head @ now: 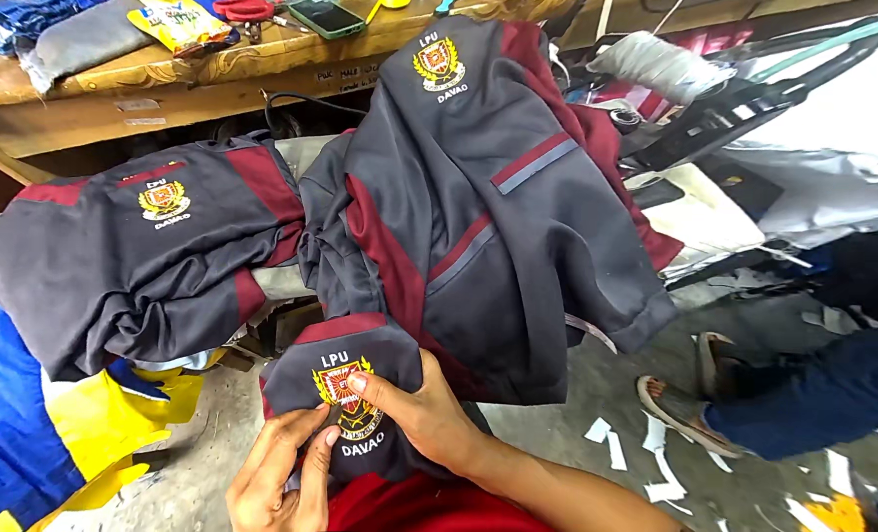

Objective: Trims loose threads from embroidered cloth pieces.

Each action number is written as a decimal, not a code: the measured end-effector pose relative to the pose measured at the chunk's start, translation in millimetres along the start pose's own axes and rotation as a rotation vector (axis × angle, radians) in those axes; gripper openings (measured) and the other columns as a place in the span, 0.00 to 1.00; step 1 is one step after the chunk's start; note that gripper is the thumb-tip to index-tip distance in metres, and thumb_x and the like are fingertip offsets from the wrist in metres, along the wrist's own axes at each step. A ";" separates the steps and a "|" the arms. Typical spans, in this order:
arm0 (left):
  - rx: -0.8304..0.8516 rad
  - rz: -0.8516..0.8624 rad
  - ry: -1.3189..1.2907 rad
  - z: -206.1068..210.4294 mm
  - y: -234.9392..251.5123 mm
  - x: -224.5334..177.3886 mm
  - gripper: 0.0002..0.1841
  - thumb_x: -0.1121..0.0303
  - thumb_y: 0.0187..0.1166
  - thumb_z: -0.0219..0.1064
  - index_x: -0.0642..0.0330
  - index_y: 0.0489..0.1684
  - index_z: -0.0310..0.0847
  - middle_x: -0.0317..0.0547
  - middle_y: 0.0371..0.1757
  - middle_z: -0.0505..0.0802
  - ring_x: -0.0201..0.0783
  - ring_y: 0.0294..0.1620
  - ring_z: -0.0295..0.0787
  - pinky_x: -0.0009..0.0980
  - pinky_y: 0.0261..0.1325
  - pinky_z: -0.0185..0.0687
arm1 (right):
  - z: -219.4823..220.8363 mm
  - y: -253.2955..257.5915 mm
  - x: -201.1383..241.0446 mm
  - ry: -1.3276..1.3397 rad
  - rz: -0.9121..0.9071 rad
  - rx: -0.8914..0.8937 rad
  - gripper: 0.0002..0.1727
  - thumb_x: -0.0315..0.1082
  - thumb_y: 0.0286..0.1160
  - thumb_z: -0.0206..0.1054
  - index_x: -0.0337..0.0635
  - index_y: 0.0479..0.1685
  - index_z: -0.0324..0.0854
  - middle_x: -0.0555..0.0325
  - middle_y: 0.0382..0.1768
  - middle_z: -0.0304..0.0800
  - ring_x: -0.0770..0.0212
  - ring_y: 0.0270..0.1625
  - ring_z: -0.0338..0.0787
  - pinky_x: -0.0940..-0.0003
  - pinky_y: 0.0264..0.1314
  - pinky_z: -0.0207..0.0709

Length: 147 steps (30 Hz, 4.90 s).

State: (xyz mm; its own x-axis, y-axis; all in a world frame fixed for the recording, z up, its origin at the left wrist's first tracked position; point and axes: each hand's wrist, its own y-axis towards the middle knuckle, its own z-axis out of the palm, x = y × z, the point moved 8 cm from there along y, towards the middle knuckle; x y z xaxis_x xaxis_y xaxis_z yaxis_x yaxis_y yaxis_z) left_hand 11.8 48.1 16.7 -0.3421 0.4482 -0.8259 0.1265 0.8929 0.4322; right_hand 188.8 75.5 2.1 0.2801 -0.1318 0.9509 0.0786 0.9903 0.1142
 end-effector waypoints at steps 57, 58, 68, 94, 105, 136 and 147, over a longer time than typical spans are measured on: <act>0.037 0.078 0.169 1.1 1.2 -15.5 0.11 0.70 0.76 0.75 0.68 0.48 0.93 0.49 0.46 0.94 0.26 0.52 0.91 0.17 0.58 0.86 | -2.7 3.0 2.0 0.043 -0.020 0.013 0.10 0.20 0.71 0.71 0.35 0.49 0.84 0.60 0.41 0.96 0.71 0.47 0.95 0.72 0.58 0.89; 0.037 0.076 0.170 1.2 1.2 -15.4 0.11 0.70 0.76 0.75 0.68 0.48 0.93 0.49 0.46 0.94 0.26 0.52 0.91 0.17 0.57 0.86 | -2.7 2.9 1.7 0.047 -0.016 0.013 0.10 0.20 0.71 0.71 0.35 0.49 0.84 0.60 0.41 0.96 0.70 0.47 0.95 0.72 0.58 0.90; 0.020 0.050 0.180 1.9 -0.3 -15.1 0.10 0.71 0.76 0.74 0.69 0.48 0.93 0.50 0.46 0.94 0.26 0.52 0.91 0.17 0.57 0.86 | -1.3 1.2 1.8 -0.014 -0.060 -0.001 0.09 0.21 0.71 0.71 0.35 0.48 0.84 0.61 0.41 0.95 0.72 0.46 0.94 0.73 0.56 0.90; -0.004 -0.018 0.064 2.6 -4.2 -8.0 0.11 0.72 0.76 0.74 0.70 0.49 0.92 0.48 0.47 0.93 0.27 0.51 0.91 0.19 0.55 0.89 | 1.7 -1.2 5.9 -0.060 -0.130 -0.024 0.11 0.22 0.72 0.71 0.32 0.52 0.84 0.59 0.43 0.95 0.71 0.48 0.94 0.73 0.58 0.89; -0.029 -0.020 0.019 3.1 -4.9 -4.4 0.10 0.72 0.75 0.74 0.68 0.49 0.92 0.46 0.47 0.93 0.27 0.50 0.92 0.20 0.55 0.90 | 2.0 -1.9 5.0 -0.044 -0.124 -0.042 0.11 0.21 0.71 0.71 0.32 0.51 0.84 0.59 0.43 0.95 0.71 0.47 0.94 0.73 0.57 0.90; -0.022 0.022 -0.060 3.8 -1.8 5.4 0.07 0.70 0.78 0.73 0.62 0.47 0.92 0.40 0.47 0.94 0.27 0.49 0.92 0.20 0.52 0.90 | 3.1 -1.1 -1.1 0.035 -0.022 -0.015 0.10 0.20 0.72 0.70 0.33 0.50 0.83 0.58 0.42 0.95 0.69 0.47 0.95 0.71 0.57 0.90; -0.045 -0.037 -0.088 5.9 -4.3 7.9 0.08 0.72 0.78 0.72 0.66 0.48 0.91 0.43 0.46 0.94 0.29 0.40 0.93 0.22 0.44 0.93 | 2.0 0.6 -5.5 0.072 0.018 -0.037 0.10 0.20 0.72 0.70 0.33 0.50 0.83 0.57 0.41 0.95 0.68 0.47 0.95 0.70 0.57 0.90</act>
State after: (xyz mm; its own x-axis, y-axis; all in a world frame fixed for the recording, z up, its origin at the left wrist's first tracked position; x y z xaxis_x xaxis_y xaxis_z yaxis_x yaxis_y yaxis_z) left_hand 14.1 48.1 6.1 -0.2619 0.4186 -0.8696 0.0727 0.9070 0.4147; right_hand 185.4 76.9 -2.5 0.3499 -0.1176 0.9294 0.1074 0.9906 0.0849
